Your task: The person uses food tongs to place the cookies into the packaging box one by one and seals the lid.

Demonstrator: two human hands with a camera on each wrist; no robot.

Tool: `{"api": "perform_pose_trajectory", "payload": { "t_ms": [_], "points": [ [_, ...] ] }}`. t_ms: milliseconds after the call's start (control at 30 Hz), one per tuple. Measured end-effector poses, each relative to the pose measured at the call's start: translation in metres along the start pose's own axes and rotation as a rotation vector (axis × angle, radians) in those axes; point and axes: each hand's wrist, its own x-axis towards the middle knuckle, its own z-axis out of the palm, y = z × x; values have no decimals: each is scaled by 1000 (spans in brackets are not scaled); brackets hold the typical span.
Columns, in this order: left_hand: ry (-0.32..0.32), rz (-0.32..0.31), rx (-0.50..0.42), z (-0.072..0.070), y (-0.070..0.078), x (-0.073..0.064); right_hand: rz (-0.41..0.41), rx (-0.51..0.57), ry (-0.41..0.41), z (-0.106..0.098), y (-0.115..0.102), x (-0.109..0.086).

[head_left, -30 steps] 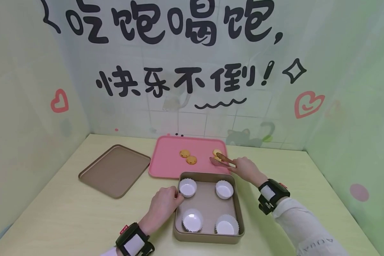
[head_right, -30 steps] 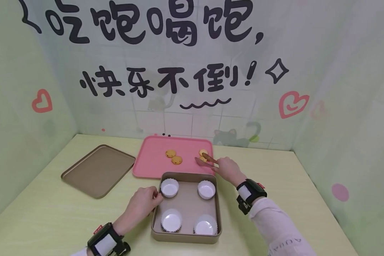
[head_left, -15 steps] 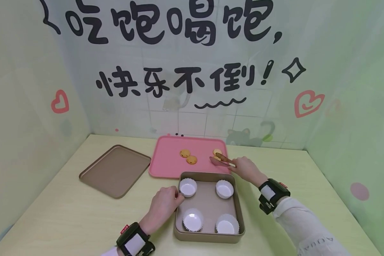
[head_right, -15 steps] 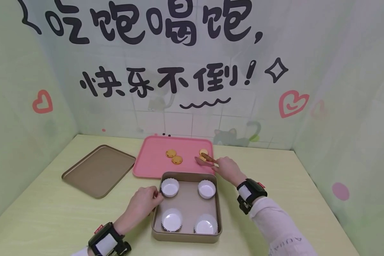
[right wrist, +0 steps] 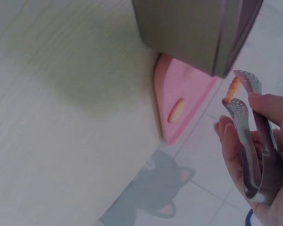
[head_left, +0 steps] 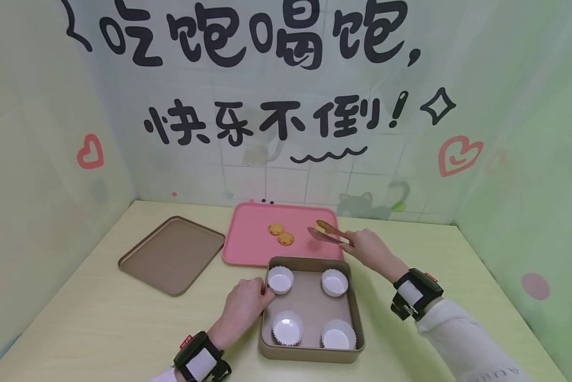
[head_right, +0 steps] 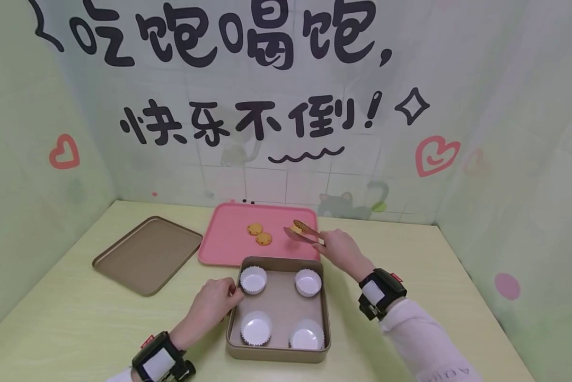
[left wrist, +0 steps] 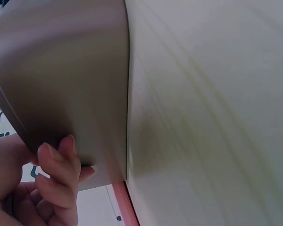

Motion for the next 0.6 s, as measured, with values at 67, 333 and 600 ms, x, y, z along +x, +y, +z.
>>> {"api": "perform_pose_trajectory", "payload": {
  "t_ms": [67,333,600],
  "points": [
    [-1,3,0,0,0,0,-23,7,9,-6,-7,-3],
    [0,10,4,1,0,0,-152,67,22,-21,-42,-18],
    [3,3,7,0,-1,-1,-234,114,-51,-15,-69,-26]
  ]
}}
